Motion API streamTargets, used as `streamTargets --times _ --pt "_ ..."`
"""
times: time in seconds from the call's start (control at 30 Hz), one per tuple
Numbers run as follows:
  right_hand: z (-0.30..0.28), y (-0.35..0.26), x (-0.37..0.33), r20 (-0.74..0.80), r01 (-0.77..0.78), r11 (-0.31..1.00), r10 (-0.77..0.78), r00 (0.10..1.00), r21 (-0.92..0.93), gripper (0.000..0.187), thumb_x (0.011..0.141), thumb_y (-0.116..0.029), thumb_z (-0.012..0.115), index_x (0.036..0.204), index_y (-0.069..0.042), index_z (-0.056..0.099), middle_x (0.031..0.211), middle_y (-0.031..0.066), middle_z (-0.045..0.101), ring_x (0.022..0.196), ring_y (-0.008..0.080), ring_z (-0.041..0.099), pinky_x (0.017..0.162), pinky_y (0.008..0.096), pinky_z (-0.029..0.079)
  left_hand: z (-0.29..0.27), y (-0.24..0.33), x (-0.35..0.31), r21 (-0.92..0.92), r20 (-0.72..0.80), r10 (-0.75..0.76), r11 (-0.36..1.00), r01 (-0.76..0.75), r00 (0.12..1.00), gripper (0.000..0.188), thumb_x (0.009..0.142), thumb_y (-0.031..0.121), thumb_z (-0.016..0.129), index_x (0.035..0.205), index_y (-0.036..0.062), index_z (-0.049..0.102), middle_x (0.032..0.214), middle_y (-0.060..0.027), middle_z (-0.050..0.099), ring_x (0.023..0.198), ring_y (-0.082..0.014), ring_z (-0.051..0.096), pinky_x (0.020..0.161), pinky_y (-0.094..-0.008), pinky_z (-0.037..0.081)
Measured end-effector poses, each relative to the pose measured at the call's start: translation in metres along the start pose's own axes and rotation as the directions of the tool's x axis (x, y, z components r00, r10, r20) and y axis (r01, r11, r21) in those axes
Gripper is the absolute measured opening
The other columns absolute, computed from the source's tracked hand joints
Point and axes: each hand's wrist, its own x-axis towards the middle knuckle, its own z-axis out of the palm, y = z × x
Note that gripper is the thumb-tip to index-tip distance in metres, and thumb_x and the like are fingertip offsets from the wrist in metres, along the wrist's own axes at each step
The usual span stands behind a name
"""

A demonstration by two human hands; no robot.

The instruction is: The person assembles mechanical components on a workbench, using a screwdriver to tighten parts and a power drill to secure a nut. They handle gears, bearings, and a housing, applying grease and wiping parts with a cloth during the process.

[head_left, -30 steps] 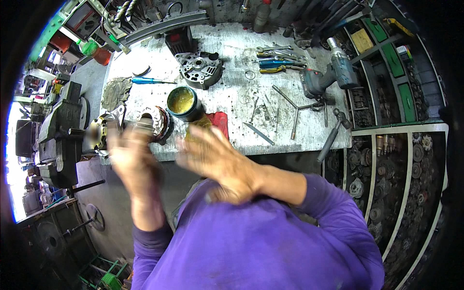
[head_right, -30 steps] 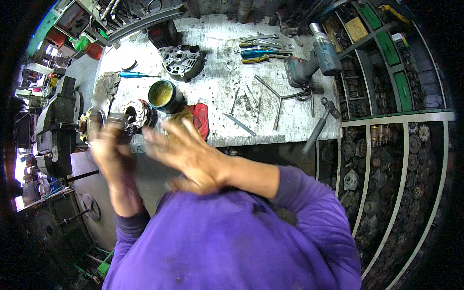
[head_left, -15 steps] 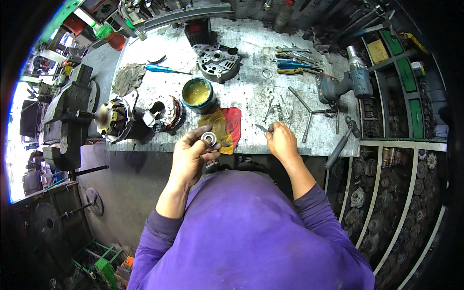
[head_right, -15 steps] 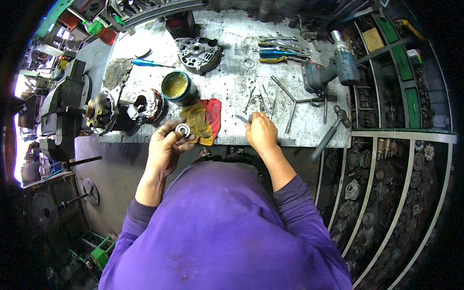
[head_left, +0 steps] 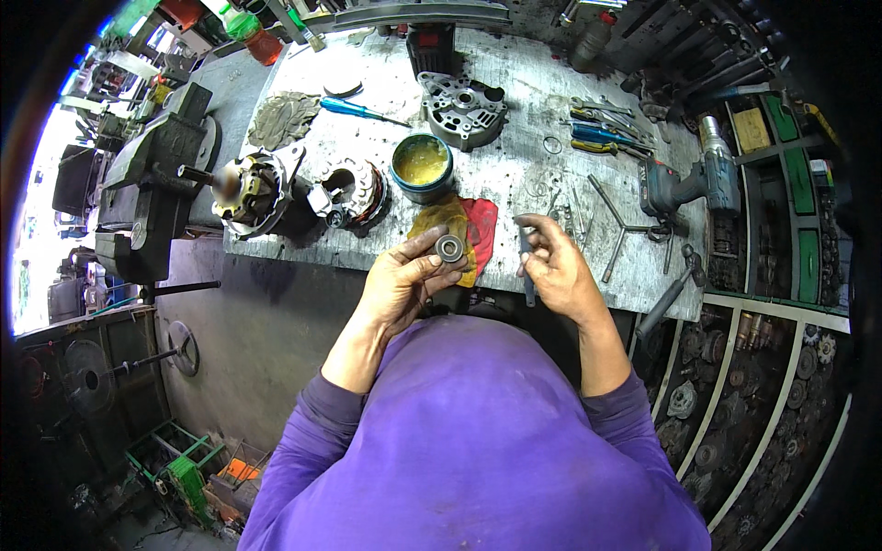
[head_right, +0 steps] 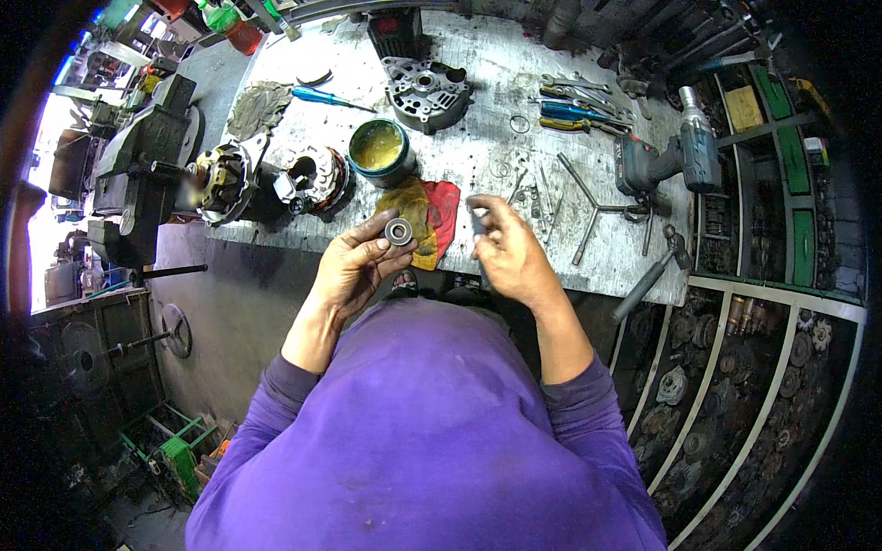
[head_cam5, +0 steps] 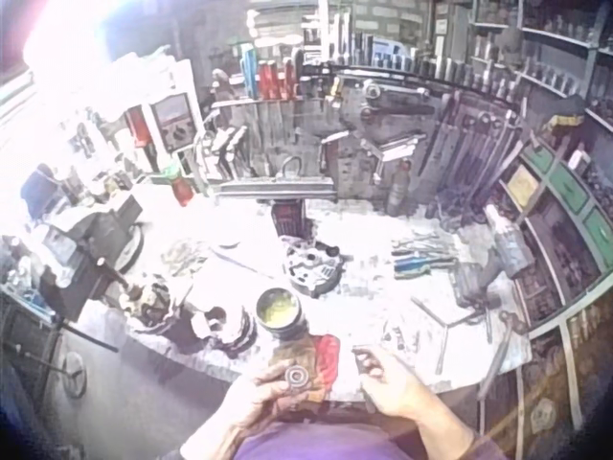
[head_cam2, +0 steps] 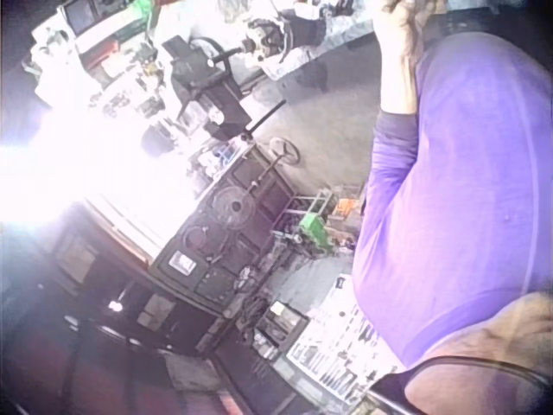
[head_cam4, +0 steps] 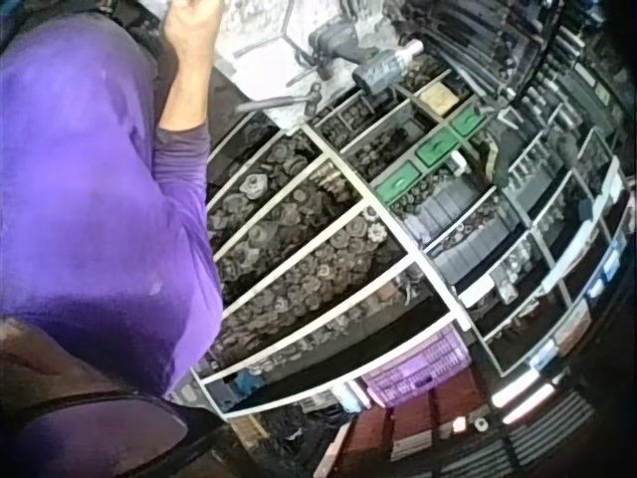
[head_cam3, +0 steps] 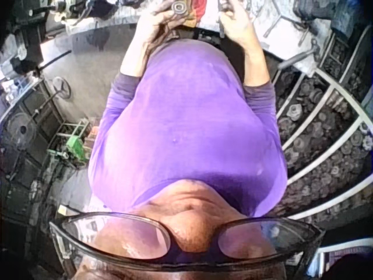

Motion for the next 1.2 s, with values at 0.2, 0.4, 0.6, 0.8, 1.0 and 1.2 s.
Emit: streamTargets --times 0.2,0.4,0.6,0.8,1.0,1.2 --pt "0.030 -0.043 0.006 0.098 0.166 0.981 -0.156 0.983 -0.103 0.033 0.097 -0.008 0.062 0.128 0.000 0.069 0.104 0.0201 0.076 0.089 0.0294 0.075 0.082 0.0394 0.057 -0.002 -0.007 0.007 -0.004 0.028 0.019 1.000 -0.019 0.999 0.049 0.100 0.002 0.069 0.146 -0.0052 0.053 0.130 -0.0207 0.069 0.115 -0.0319 0.073 0.099 -0.0429 0.063" --pt "0.038 -0.051 0.005 0.106 0.064 0.960 -0.036 0.994 -0.271 0.027 0.098 -0.013 0.065 0.120 0.000 0.075 0.106 0.0222 0.076 0.094 0.0347 0.075 0.085 0.0416 0.057 -0.006 -0.010 0.008 0.082 0.000 0.059 0.995 -0.059 0.998 0.046 0.100 0.001 0.069 0.144 -0.0062 0.056 0.131 -0.0190 0.070 0.114 -0.0268 0.073 0.101 -0.0405 0.061" --pt "0.045 -0.051 0.005 0.085 0.137 0.919 -0.113 0.990 -0.369 0.025 0.099 -0.015 0.067 0.116 0.001 0.076 0.105 0.0229 0.076 0.095 0.0367 0.074 0.084 0.0434 0.057 -0.008 -0.009 0.005 0.177 -0.006 0.101 0.979 -0.098 0.995 0.048 0.099 -0.002 0.069 0.145 -0.0067 0.056 0.135 -0.0176 0.068 0.118 -0.0256 0.071 0.102 -0.0398 0.060" --pt "0.047 -0.051 0.005 0.056 0.156 0.896 -0.146 0.988 -0.416 0.025 0.097 -0.015 0.069 0.113 0.004 0.076 0.099 0.0234 0.075 0.089 0.0355 0.075 0.079 0.0417 0.057 -0.009 -0.008 0.005 0.210 0.018 0.115 0.971 -0.116 0.993 0.048 0.098 -0.005 0.067 0.145 -0.0074 0.055 0.141 -0.0189 0.066 0.120 -0.0256 0.070 0.103 -0.0393 0.060" --pt "0.048 -0.048 0.004 0.039 0.125 0.932 -0.119 0.992 -0.341 0.026 0.097 -0.015 0.070 0.111 0.006 0.076 0.095 0.0240 0.075 0.083 0.0345 0.075 0.075 0.0417 0.057 -0.010 -0.009 0.006 0.218 0.022 0.112 0.969 -0.114 0.993 0.048 0.098 -0.006 0.066 0.145 -0.0069 0.055 0.142 -0.0202 0.065 0.121 -0.0260 0.069 0.103 -0.0386 0.059" --pt "0.040 -0.045 0.008 0.102 0.071 0.944 -0.040 0.994 -0.321 0.027 0.097 -0.018 0.070 0.109 0.006 0.076 0.082 0.0221 0.075 0.071 0.0247 0.072 0.070 0.0395 0.056 -0.011 -0.011 0.004 0.433 0.038 0.175 0.885 -0.174 0.984 0.044 0.098 -0.003 0.069 0.141 -0.0057 0.062 0.134 -0.0154 0.071 0.116 -0.0192 0.069 0.102 -0.0330 0.056"
